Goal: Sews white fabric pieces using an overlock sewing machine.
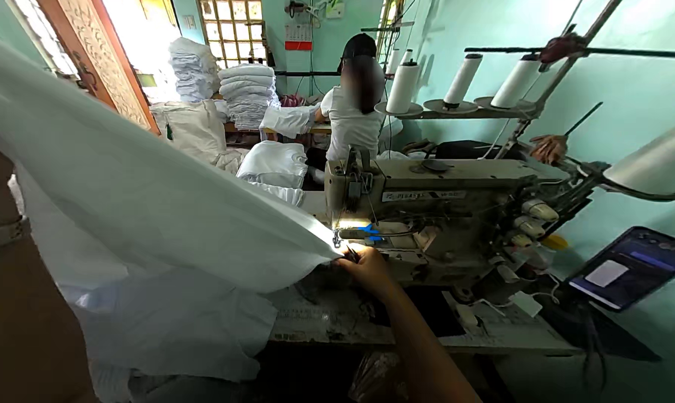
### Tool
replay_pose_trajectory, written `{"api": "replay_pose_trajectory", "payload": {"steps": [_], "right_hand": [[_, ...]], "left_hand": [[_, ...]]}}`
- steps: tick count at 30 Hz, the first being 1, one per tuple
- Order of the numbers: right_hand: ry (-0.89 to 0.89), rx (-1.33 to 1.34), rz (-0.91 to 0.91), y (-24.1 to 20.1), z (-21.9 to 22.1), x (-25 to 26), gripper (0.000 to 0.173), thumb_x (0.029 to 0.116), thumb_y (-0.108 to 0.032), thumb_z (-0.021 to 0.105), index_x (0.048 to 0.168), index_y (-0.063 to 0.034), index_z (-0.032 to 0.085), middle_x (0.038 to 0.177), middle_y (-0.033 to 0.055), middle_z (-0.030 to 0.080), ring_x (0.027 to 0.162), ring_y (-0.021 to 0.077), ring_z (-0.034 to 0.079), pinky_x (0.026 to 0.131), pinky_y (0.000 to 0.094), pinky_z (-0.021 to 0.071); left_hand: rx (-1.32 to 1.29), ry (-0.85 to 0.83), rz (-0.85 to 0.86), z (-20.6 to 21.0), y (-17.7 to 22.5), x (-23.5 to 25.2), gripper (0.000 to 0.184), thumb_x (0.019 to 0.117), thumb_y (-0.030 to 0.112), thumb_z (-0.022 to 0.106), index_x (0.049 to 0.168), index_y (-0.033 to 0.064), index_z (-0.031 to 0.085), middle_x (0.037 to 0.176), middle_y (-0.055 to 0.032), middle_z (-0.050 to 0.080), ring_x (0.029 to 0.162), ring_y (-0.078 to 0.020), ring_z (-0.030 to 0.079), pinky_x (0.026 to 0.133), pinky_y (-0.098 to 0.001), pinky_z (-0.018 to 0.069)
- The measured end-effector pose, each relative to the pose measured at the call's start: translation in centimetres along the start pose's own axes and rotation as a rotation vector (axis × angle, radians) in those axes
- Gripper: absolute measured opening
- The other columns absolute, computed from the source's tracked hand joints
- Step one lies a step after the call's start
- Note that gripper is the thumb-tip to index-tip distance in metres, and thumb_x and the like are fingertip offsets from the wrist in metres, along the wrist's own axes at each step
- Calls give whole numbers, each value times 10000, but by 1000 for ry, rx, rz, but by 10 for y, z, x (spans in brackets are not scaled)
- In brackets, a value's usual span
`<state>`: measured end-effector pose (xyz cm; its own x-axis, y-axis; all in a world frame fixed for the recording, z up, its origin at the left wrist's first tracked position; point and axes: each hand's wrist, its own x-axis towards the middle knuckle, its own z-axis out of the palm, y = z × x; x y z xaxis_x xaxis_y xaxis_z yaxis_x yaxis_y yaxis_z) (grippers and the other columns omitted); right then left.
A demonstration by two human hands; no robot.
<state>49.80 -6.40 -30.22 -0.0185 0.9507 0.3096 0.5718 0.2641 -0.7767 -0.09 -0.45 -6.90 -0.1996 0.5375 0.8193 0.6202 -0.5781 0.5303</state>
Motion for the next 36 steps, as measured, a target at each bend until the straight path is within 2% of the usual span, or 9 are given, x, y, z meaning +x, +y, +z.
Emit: {"api": "replay_pose_trajectory", "payload": {"steps": [1,3,6,8,10,18,22,32,36], "right_hand": [[-2,0,15,-2,-1,0,194,879,-270,743,891,-77,726,793,11,653,701,89,580,679,342,494],[-21,24,37,-6,-3,-2,191,871,-280,751,878,-91,720,770,-17,631,674,61,550,659,309,477],[-80,189,23,-12,-8,-16,182,865,-279,779,911,-105,748,707,-88,617,591,-28,492,579,196,436],[-97,299,7,-5,-6,-29,186,863,-282,793,909,-104,764,751,-84,663,624,-44,542,598,173,471],[-75,371,9,5,1,-40,152,867,-235,792,914,-94,759,776,-73,684,640,-41,573,607,163,490],[-78,423,-43,10,11,-53,162,878,-209,797,951,-72,749,828,-26,706,676,3,618,626,178,527],[-67,446,-47,9,14,-57,161,878,-194,804,979,-78,757,920,-14,734,740,20,653,668,194,556],[-12,438,-94,9,20,-60,141,868,-206,808,913,-77,775,931,-1,736,809,26,667,722,202,562],[-23,442,-88,11,22,-62,138,871,-207,807,909,-77,780,927,0,735,816,26,667,727,197,560]], "left_hand": [[20,75,-122,16,23,9,275,1051,-64,312,1261,-205,419,1139,-188,539,1060,-47,534,969,-171,425],[-131,109,-204,33,46,22,279,1091,41,300,1306,-52,451,1175,-49,576,1069,25,552,961,-147,451],[-423,-17,-84,46,60,29,313,1124,201,341,1369,56,472,1235,7,588,1149,-15,569,1023,-212,467],[-323,24,-6,58,83,20,195,1063,289,519,1168,163,624,1025,102,661,930,26,633,833,-195,545],[-132,-42,56,61,98,8,217,1037,366,584,1172,208,643,987,150,627,850,81,592,754,-145,509],[-54,-240,298,63,124,-46,171,1016,254,598,1128,130,633,969,157,634,837,121,578,754,-99,494],[-15,-266,438,70,118,-58,225,984,239,618,1080,41,667,994,16,654,871,30,584,780,-169,487],[98,-422,469,84,129,-99,223,954,248,645,971,39,722,935,-42,648,864,-29,582,773,-188,472],[117,-503,429,91,122,-110,205,950,295,672,929,92,696,814,19,649,717,-7,568,655,-198,469]]}}
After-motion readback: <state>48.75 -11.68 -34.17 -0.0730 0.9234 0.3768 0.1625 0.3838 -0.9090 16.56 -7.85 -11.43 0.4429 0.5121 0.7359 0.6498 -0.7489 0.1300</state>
